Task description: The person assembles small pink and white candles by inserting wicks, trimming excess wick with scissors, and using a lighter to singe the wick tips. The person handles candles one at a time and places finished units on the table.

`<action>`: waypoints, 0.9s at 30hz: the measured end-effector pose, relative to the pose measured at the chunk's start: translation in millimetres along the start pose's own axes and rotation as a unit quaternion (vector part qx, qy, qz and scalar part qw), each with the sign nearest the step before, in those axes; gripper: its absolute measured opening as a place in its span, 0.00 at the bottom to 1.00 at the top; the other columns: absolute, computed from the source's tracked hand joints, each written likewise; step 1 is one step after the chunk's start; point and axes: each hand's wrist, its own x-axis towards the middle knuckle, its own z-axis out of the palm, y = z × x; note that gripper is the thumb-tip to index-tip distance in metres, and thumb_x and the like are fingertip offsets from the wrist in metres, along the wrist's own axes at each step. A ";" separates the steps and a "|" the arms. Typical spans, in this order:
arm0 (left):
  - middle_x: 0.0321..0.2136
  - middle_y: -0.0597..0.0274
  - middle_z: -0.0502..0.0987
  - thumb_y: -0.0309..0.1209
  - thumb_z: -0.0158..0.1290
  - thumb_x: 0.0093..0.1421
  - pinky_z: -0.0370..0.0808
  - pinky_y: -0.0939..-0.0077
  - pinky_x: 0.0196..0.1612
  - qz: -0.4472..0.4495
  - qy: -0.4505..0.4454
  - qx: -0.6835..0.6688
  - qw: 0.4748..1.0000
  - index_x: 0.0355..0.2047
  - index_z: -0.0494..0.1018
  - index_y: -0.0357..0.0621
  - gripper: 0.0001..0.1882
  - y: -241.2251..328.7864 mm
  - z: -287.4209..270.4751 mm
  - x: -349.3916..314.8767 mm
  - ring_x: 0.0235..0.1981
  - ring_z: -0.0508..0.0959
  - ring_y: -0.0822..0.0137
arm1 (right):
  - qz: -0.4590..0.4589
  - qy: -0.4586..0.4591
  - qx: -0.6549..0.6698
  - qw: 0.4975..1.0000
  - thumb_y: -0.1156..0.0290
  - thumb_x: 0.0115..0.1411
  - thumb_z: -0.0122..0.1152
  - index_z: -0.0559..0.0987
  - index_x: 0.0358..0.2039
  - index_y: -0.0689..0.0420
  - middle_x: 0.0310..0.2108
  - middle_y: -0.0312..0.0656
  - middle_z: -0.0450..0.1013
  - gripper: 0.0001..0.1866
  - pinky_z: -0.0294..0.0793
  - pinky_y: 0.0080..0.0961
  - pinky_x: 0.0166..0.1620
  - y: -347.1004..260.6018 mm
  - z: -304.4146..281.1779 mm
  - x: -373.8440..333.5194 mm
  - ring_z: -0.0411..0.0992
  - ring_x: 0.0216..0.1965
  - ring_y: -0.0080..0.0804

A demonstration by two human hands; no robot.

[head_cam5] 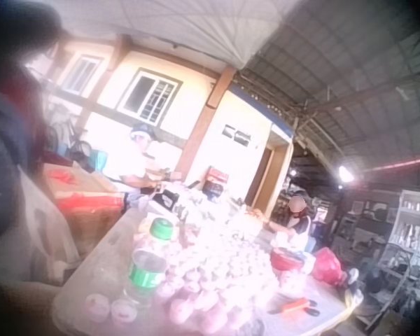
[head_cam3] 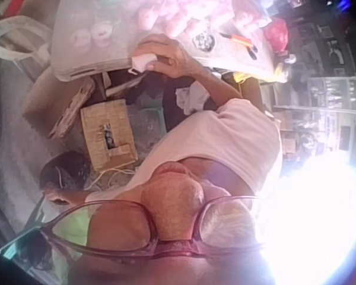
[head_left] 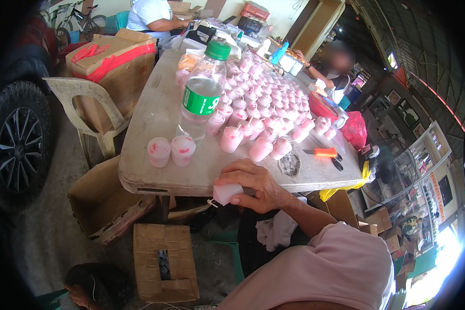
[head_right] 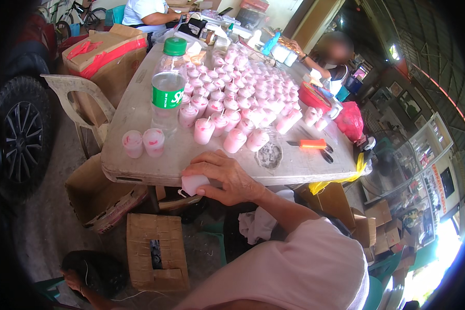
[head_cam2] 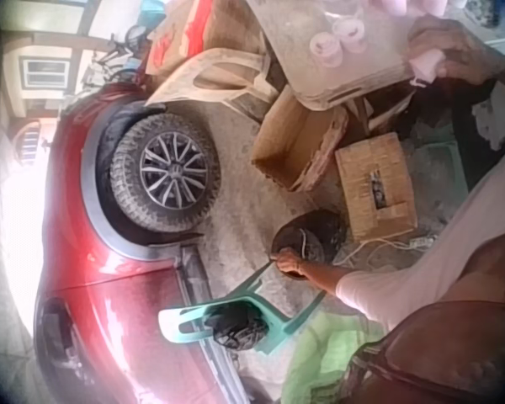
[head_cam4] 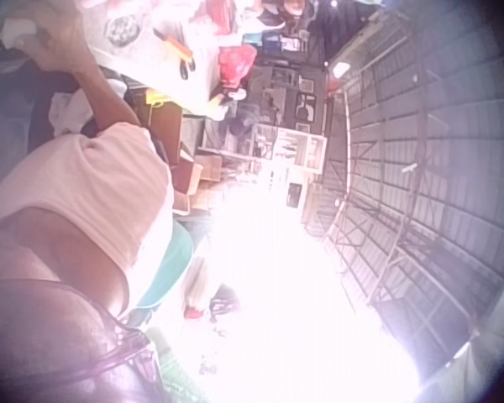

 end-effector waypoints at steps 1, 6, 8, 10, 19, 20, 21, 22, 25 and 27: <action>0.24 0.45 0.79 0.37 0.41 0.64 0.79 0.51 0.27 0.011 0.011 0.014 1.000 0.47 0.63 0.46 0.14 -1.2 1.9 0.7 0.26 0.81 0.46 | 0.000 0.000 0.000 1.000 0.71 0.47 0.68 0.76 0.50 0.51 0.46 0.42 0.71 0.26 0.66 0.36 0.49 -0.3 0.0 -0.1 0.70 0.47 0.42; 0.23 0.47 0.79 0.37 0.41 0.65 0.79 0.53 0.25 0.025 0.034 0.041 0.998 0.44 0.63 0.45 0.12 -9.1 13.7 8.6 0.25 0.81 0.47 | -0.001 0.001 0.000 1.000 0.71 0.47 0.68 0.77 0.50 0.51 0.47 0.42 0.71 0.26 0.66 0.36 0.50 -1.0 -0.2 0.2 0.70 0.47 0.42; 0.23 0.47 0.79 0.37 0.41 0.65 0.79 0.54 0.25 0.024 0.031 0.040 0.998 0.44 0.63 0.45 0.12 -9.7 14.8 10.7 0.24 0.81 0.48 | -0.001 0.001 0.000 1.000 0.71 0.47 0.68 0.77 0.50 0.51 0.47 0.42 0.71 0.26 0.66 0.37 0.50 -0.7 -0.1 0.3 0.70 0.47 0.42; 0.22 0.47 0.79 0.37 0.41 0.65 0.79 0.54 0.25 0.024 0.023 0.040 0.999 0.43 0.64 0.45 0.11 -7.4 12.3 9.3 0.24 0.81 0.48 | -0.001 0.001 0.002 1.000 0.71 0.47 0.69 0.77 0.50 0.51 0.47 0.42 0.71 0.26 0.66 0.37 0.50 -0.3 0.2 0.0 0.70 0.47 0.42; 0.24 0.49 0.80 0.34 0.40 0.64 0.79 0.55 0.26 0.024 0.020 0.054 0.998 0.46 0.66 0.45 0.13 6.6 -13.3 -6.5 0.25 0.82 0.49 | 0.004 -0.001 0.003 1.000 0.68 0.49 0.67 0.77 0.50 0.51 0.47 0.43 0.71 0.25 0.66 0.37 0.50 0.0 -0.8 0.1 0.70 0.48 0.43; 0.25 0.48 0.80 0.34 0.39 0.64 0.79 0.54 0.28 0.024 0.006 0.034 0.999 0.49 0.66 0.46 0.15 6.3 -12.9 -4.4 0.26 0.82 0.48 | 0.004 -0.001 0.006 1.000 0.67 0.50 0.67 0.77 0.50 0.51 0.47 0.43 0.71 0.24 0.66 0.38 0.50 -0.4 -1.1 0.3 0.70 0.48 0.43; 0.26 0.47 0.80 0.33 0.39 0.64 0.79 0.54 0.30 0.024 -0.009 0.015 1.000 0.52 0.66 0.47 0.17 5.8 -11.4 -3.0 0.27 0.82 0.48 | 0.005 -0.004 0.006 1.000 0.67 0.50 0.67 0.77 0.50 0.52 0.47 0.43 0.71 0.24 0.66 0.38 0.50 -0.6 -1.3 0.4 0.70 0.48 0.43; 0.27 0.46 0.80 0.33 0.38 0.64 0.79 0.53 0.31 0.029 0.002 0.005 1.000 0.53 0.66 0.47 0.18 4.6 -9.4 -2.7 0.29 0.81 0.46 | 0.007 -0.007 0.008 1.000 0.68 0.49 0.67 0.77 0.50 0.52 0.47 0.43 0.71 0.24 0.66 0.38 0.50 -0.9 -1.5 0.4 0.70 0.48 0.43; 0.29 0.44 0.80 0.33 0.38 0.63 0.77 0.50 0.36 0.037 0.031 -0.036 0.998 0.56 0.65 0.49 0.21 -0.9 -1.8 -2.6 0.32 0.80 0.43 | 0.005 -0.006 0.012 1.000 0.68 0.49 0.68 0.77 0.50 0.52 0.47 0.43 0.71 0.25 0.66 0.39 0.51 -1.0 -1.9 0.4 0.70 0.48 0.44; 0.31 0.42 0.80 0.34 0.38 0.63 0.76 0.48 0.38 0.025 0.042 -0.080 0.996 0.55 0.65 0.49 0.20 -3.3 4.7 -3.4 0.34 0.80 0.41 | 0.005 -0.007 0.011 1.000 0.68 0.49 0.68 0.77 0.50 0.52 0.47 0.43 0.71 0.25 0.66 0.39 0.51 -0.8 -1.7 -0.2 0.70 0.48 0.44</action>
